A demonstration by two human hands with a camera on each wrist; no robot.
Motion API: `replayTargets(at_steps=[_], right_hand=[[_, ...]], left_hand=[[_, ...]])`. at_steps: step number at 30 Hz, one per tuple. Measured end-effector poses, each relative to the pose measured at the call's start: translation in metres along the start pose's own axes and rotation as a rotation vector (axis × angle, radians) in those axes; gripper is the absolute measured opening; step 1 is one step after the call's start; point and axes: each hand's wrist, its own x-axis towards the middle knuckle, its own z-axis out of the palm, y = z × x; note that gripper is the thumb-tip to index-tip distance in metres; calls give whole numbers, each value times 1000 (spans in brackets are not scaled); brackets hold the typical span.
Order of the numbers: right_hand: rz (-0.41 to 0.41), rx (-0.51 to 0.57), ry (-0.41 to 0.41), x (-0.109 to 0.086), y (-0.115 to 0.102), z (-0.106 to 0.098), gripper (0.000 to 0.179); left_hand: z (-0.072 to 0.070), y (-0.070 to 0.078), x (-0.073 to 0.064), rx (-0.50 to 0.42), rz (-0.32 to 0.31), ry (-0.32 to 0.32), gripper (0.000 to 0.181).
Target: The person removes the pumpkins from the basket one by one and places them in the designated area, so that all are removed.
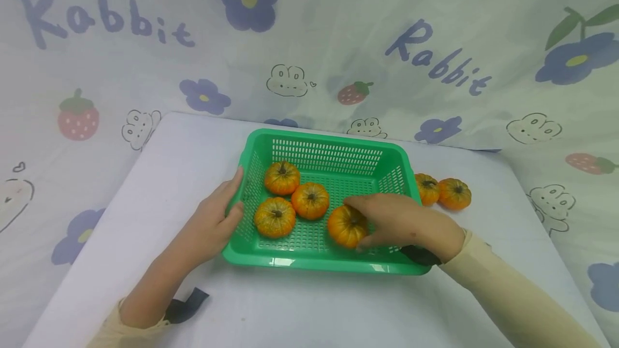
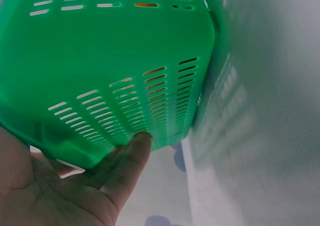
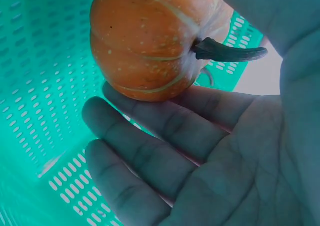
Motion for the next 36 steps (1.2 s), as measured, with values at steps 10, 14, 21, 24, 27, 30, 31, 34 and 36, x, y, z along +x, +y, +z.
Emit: replayTargets(at_steps=[10,14,21,24,27,30,31,34,36], right_hand=[[27,-8,40,-20,6,-8,81],[65,7,42,-27,8,-11,83],[96,11,67,-40,13,-13,85],[97,13,81,-46,15,-14,84],[109,4,97,-53,17,-13,85],[118,-1,118,-59,20,-14,86],[123,-1,122,-61,20,-14,87],[133,-3,137,-66,21,-15,88],[142,-8,145,-69,21,-16,90]], left_hand=[[-1,-1,0,15,-8,-6,68],[-2,0,0,16,-12,-9,68],[-1,0,-1,12,-11,-10,68],[-1,1,-1,12,-8,-8,68],[-1,1,-1,10,-9,-7,68],[-1,2,-1,6,-10,-9,68],[-1,2,-1,5,-9,-9,68],[-1,2,-1,6,-7,-9,68],[-1,3,-1,8,-8,-8,68]])
